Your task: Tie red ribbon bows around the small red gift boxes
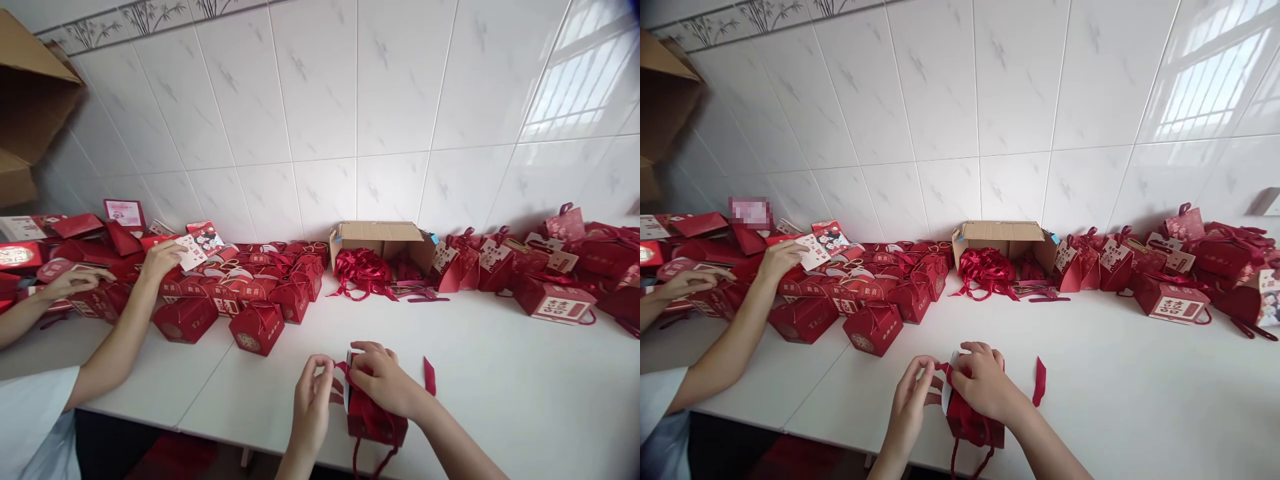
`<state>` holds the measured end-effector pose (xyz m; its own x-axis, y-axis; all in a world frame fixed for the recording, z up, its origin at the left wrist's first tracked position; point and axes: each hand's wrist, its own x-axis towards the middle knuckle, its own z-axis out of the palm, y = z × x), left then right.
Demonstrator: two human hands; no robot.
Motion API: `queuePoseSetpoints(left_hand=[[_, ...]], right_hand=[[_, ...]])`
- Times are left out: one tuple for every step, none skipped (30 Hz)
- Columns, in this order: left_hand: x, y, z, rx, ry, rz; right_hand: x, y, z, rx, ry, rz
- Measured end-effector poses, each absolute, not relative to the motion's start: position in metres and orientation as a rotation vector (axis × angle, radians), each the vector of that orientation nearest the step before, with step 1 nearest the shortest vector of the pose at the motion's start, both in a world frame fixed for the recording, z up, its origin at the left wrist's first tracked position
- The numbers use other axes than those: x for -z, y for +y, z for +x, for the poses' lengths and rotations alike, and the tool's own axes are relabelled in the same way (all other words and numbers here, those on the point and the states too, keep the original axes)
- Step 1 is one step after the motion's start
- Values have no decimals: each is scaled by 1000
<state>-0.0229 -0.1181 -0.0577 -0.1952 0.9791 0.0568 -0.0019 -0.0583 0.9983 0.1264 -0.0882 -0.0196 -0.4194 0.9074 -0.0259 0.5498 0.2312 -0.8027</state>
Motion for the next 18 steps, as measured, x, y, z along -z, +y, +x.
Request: queuePoseSetpoints(left_hand=[[57,-115,-24,-1354,1301,1182],[56,-113,-26,-1320,1288,1227],[56,-110,-27,-1299,1281,1276],[55,-108,-28,-1290,1280,1321],[56,-105,-30,-1288,1285,1363],[57,-103,-33,-1290,1302,1401],[60,-101,-38,-1292,1338,1440],[63,-99,-45,-1294,1399,1478],[67,-98,-55,-1291,1488,1517],[72,-98,-68,-1286,1591,1559],[77,-98,-82,-1270,1703,1589],[81,-99,-99,-1220,1808,1599],[84,-101,-116,-1155,1908,1577],[86,-104,-132,-1087,1994,1529],[87,-108,-147,-1047,2071,1466],[87,-113,-159,-1043,2136,1398],[85,-119,-166,-1082,2193,1330],[83,-125,-169,-1130,2214,1258]], right_hand=[[20,-89,126,-1054,-2066,-1329],[19,-89,126,-1047,-2073,-1321],[19,-89,126,-1034,-2078,-1312],[18,-90,126,-1013,-2082,-1303],[17,-91,126,-982,-2079,-1298],[16,-91,128,-941,-2062,-1299],[15,-93,131,-894,-2025,-1308],[14,-95,137,-847,-1964,-1321],[15,-98,144,-803,-1878,-1332],[16,-102,153,-767,-1773,-1333],[19,-108,164,-743,-1657,-1324],[23,-116,176,-735,-1543,-1308],[29,-125,188,-746,-1442,-1291],[37,-136,199,-780,-1358,-1292],[45,-147,209,-845,-1304,-1310],[55,-158,216,-912,-1243,-1333],[66,-169,220,-993,-1167,-1353],[77,-177,220,-1091,-1080,-1364]])
